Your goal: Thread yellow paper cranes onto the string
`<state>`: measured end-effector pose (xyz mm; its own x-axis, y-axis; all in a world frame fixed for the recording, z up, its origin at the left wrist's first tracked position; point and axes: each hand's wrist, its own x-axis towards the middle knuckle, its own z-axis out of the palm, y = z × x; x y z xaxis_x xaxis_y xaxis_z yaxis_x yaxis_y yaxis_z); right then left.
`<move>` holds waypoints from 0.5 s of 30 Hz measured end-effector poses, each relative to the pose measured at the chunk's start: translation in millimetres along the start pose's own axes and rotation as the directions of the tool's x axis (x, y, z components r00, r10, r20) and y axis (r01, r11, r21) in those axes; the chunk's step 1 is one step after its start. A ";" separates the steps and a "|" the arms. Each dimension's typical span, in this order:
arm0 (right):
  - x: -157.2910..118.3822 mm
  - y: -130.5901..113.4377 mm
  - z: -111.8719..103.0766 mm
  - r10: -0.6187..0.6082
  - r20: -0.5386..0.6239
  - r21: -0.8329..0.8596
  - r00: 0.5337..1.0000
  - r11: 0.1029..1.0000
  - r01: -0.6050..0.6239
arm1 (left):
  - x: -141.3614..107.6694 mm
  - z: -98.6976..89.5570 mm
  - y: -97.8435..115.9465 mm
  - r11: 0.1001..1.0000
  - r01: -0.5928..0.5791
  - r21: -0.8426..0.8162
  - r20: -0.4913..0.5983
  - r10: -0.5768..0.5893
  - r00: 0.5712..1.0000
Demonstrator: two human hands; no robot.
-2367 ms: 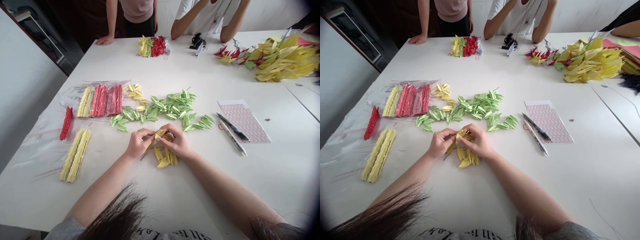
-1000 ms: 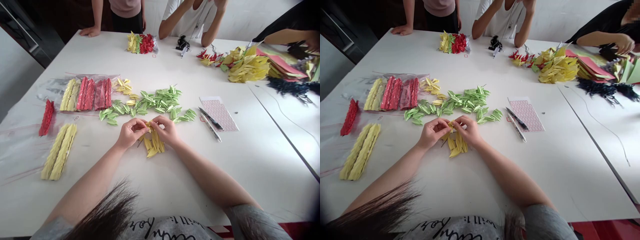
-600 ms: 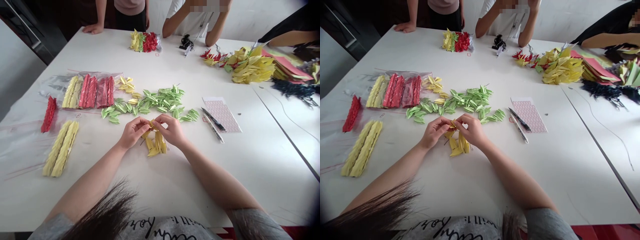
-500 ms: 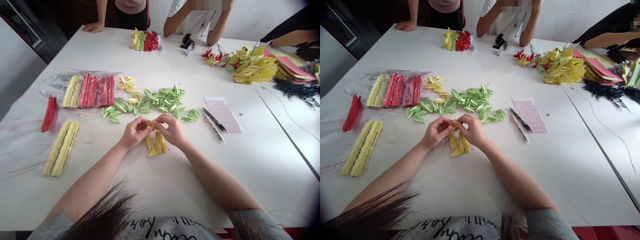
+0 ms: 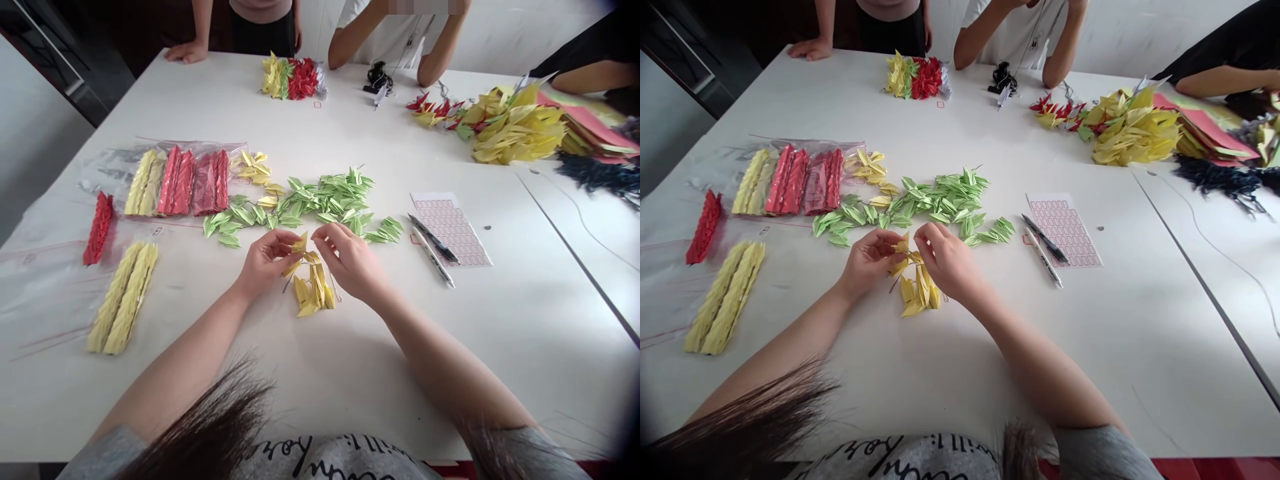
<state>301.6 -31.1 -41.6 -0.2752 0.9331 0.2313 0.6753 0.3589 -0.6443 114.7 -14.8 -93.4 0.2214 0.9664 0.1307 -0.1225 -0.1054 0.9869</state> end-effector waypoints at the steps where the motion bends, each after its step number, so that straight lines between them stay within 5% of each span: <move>1: -1.5 -3.2 -3.6 0.042 0.054 -0.089 0.998 0.995 -0.037 | 0.4 -0.4 -0.6 0.999 0.018 -0.034 -0.003 -0.018 1.000; 7: -11.8 -25.0 -14.8 0.335 0.380 -0.574 0.862 0.816 -0.064 | 0.0 -0.6 1.4 0.992 0.113 -0.061 -0.007 -0.113 0.994; 15: -16.8 -29.8 -8.9 0.462 0.470 -0.689 0.752 0.725 -0.016 | -0.2 0.9 1.9 0.998 0.064 0.020 -0.060 -0.062 0.996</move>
<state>292.2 -57.2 -19.8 -0.2160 0.8579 -0.4663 0.9651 0.2600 0.0312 115.3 -15.4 -91.4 0.1702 0.9834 0.0628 -0.0886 -0.0482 0.9949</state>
